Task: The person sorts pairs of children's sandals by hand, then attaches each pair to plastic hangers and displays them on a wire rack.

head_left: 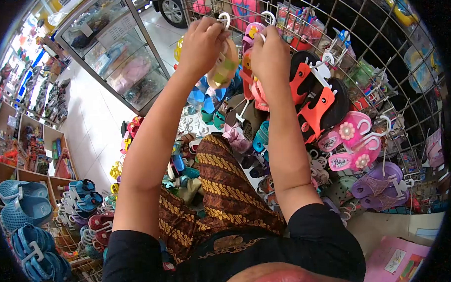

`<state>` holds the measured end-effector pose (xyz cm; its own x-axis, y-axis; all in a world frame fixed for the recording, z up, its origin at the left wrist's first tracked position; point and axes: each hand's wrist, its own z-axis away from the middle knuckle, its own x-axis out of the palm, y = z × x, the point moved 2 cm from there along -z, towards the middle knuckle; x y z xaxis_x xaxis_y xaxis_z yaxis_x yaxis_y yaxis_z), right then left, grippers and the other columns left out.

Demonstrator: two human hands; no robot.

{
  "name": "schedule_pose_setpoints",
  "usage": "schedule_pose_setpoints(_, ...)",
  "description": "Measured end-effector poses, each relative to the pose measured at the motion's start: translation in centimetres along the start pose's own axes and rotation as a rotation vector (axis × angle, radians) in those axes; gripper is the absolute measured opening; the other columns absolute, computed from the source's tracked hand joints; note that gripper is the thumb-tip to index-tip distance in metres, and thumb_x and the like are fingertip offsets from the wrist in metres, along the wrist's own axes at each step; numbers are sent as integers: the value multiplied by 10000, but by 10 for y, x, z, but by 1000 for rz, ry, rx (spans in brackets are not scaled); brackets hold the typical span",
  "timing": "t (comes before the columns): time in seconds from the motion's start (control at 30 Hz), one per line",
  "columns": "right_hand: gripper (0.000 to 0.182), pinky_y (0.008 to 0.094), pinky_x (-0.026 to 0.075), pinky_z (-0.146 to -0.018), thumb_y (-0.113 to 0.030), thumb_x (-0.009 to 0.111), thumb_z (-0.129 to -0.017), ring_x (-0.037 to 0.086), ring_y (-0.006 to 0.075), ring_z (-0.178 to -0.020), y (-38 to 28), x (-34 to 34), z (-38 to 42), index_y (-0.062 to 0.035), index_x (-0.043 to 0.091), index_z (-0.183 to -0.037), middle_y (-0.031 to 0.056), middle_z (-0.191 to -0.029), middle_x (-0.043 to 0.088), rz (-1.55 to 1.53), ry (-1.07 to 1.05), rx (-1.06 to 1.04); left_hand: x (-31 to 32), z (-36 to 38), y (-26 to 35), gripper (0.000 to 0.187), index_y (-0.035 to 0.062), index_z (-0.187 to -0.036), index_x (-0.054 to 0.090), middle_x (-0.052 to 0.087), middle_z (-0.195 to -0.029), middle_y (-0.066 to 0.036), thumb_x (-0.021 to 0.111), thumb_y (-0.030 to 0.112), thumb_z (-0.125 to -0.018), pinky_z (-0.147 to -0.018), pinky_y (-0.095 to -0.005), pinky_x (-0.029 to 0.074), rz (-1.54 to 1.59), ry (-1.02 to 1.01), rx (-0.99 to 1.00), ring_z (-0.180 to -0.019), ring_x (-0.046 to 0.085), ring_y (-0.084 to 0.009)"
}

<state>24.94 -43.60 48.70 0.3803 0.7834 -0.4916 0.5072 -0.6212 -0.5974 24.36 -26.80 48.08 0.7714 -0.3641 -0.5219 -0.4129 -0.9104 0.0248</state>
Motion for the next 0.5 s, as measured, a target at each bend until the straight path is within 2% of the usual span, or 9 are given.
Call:
schedule_pose_setpoints(0.03,183,484,480,-733,-161,574,-883,632,415,-828,1,3,-4,-5,587,-978,237,-838,650,-30,46,-22,-3,-2,1,159,23,-928,637,635,-996,-106,635,162,-850,-805,-422,479,16,-44,-2,-942,589,-346)
schedule_pose_setpoints(0.23,215,455,498,-716,-226,620,-862,651,385,-809,-1,6,-36,-27,650,-936,194,-839,679,-106,107,-60,-5,0,11,166,3,-913,634,644,-966,-116,631,158,-854,-754,-420,497,77,-99,-91,-899,613,-345)
schedule_pose_setpoints(0.33,242,422,513,-709,-280,653,-841,662,370,-799,0,7,-47,-53,695,-913,173,-850,692,-237,52,36,-5,2,10,160,5,-909,636,647,-961,-110,637,154,-849,-751,-418,500,77,-76,-54,-900,615,-340)
schedule_pose_setpoints(0.5,281,400,516,-706,-353,648,-843,669,356,-778,22,39,-72,-90,728,-901,167,-819,693,-296,25,-7,-3,1,14,158,12,-908,635,646,-952,-108,640,159,-848,-737,-412,504,61,-53,-40,-895,617,-335)
